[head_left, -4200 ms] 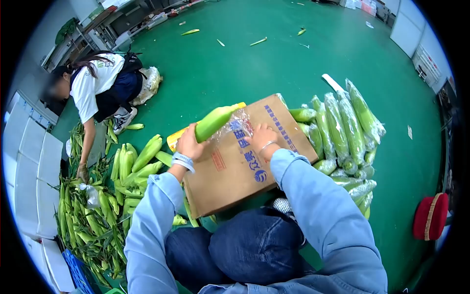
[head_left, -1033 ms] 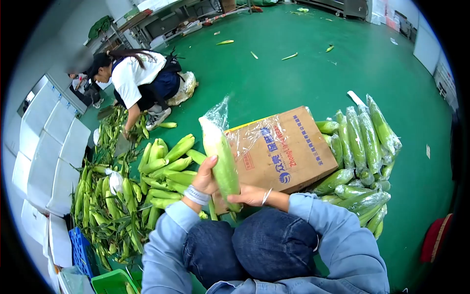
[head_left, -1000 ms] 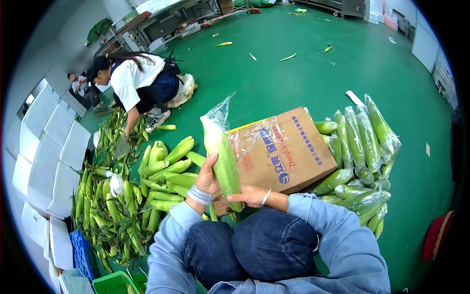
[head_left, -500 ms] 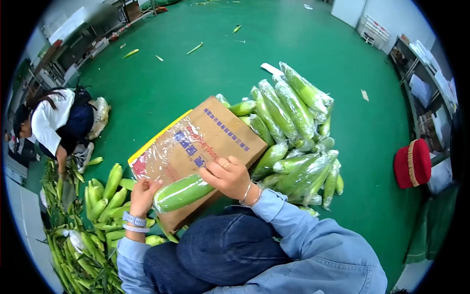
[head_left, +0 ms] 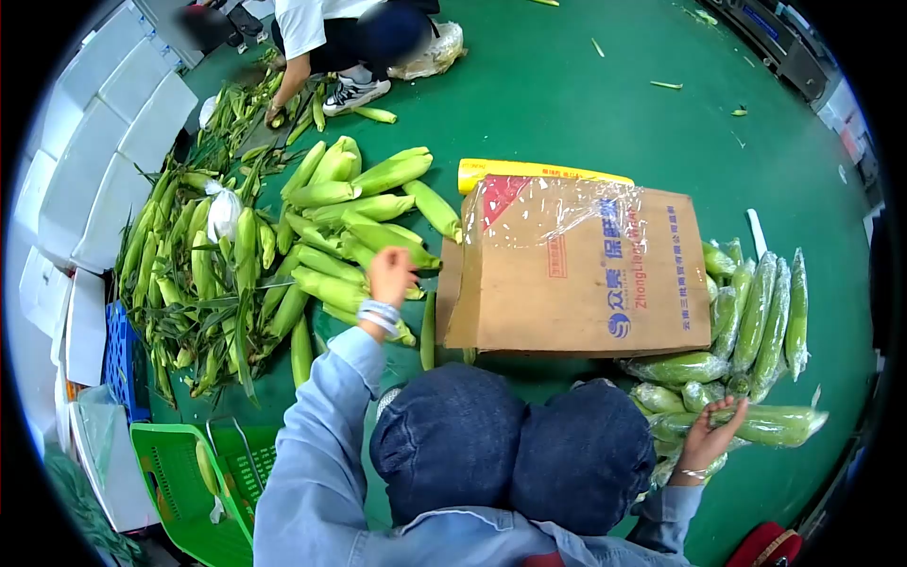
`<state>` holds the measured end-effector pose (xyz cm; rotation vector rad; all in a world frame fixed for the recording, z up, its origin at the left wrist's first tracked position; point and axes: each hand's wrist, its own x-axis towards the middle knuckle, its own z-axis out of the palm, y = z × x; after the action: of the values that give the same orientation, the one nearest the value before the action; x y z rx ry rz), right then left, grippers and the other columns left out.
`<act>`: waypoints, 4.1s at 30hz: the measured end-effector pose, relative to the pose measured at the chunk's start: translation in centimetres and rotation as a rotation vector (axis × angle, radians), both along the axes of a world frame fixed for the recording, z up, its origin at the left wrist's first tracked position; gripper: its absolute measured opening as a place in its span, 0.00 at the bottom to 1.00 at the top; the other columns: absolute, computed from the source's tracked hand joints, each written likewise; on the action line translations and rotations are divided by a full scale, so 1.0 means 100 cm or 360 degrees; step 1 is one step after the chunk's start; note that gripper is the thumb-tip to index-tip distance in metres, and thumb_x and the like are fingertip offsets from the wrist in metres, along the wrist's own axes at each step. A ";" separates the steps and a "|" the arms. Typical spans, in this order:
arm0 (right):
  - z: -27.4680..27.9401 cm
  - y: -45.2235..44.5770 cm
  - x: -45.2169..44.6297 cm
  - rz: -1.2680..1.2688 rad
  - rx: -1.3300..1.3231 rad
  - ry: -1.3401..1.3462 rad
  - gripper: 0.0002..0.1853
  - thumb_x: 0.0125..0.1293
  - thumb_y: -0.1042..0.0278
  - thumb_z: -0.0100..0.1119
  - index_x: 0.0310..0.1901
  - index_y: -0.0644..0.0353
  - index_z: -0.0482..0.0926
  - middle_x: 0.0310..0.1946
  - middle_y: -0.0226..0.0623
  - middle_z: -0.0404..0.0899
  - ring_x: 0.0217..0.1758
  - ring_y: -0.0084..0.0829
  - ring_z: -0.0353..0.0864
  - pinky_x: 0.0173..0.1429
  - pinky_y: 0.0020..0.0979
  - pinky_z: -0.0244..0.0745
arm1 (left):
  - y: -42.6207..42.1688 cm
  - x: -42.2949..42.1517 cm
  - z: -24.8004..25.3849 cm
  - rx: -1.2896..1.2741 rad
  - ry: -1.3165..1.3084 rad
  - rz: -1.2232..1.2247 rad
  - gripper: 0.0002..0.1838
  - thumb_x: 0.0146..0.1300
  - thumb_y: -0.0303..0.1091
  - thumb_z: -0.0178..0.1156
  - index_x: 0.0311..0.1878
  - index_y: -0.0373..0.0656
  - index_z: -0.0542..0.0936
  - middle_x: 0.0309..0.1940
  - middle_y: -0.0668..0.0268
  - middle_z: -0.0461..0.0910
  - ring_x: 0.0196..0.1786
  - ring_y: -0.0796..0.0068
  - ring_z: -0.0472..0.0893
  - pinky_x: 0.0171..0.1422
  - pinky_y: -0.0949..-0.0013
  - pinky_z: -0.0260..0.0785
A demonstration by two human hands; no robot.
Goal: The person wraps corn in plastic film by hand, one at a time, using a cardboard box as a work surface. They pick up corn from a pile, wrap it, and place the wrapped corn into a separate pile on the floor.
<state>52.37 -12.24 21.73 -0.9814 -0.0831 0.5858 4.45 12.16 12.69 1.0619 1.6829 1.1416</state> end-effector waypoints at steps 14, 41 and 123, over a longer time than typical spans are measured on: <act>0.014 0.119 -0.090 0.1226 -0.1266 -0.2131 0.20 0.54 0.59 0.63 0.44 0.63 0.72 0.28 0.39 0.79 0.31 0.34 0.80 0.34 0.35 0.73 | 0.092 -0.048 -0.060 -0.0315 0.1050 0.0290 0.37 0.43 0.51 0.68 0.51 0.35 0.68 0.48 0.47 0.75 0.50 0.47 0.74 0.56 0.57 0.65; -0.043 0.308 -0.114 0.0965 -0.0345 -0.2555 0.23 0.61 0.50 0.50 0.55 0.53 0.68 0.52 0.42 0.69 0.56 0.38 0.66 0.60 0.38 0.57 | 0.104 0.206 0.064 0.1310 0.1100 -0.1579 0.30 0.44 0.29 0.64 0.54 0.37 0.67 0.44 0.51 0.72 0.49 0.50 0.70 0.56 0.57 0.63; 0.037 0.160 -0.161 0.1011 -0.0491 -0.3106 0.17 0.51 0.68 0.57 0.44 0.58 0.72 0.23 0.35 0.74 0.19 0.33 0.75 0.23 0.34 0.70 | -0.001 0.124 0.166 0.0635 -0.0288 -0.0162 0.11 0.51 0.27 0.64 0.31 0.43 0.70 0.24 0.68 0.72 0.27 0.79 0.74 0.28 0.74 0.68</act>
<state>36.32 3.73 25.39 -1.5081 -2.1297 -0.0230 16.85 12.03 29.31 1.2288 1.2748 1.4960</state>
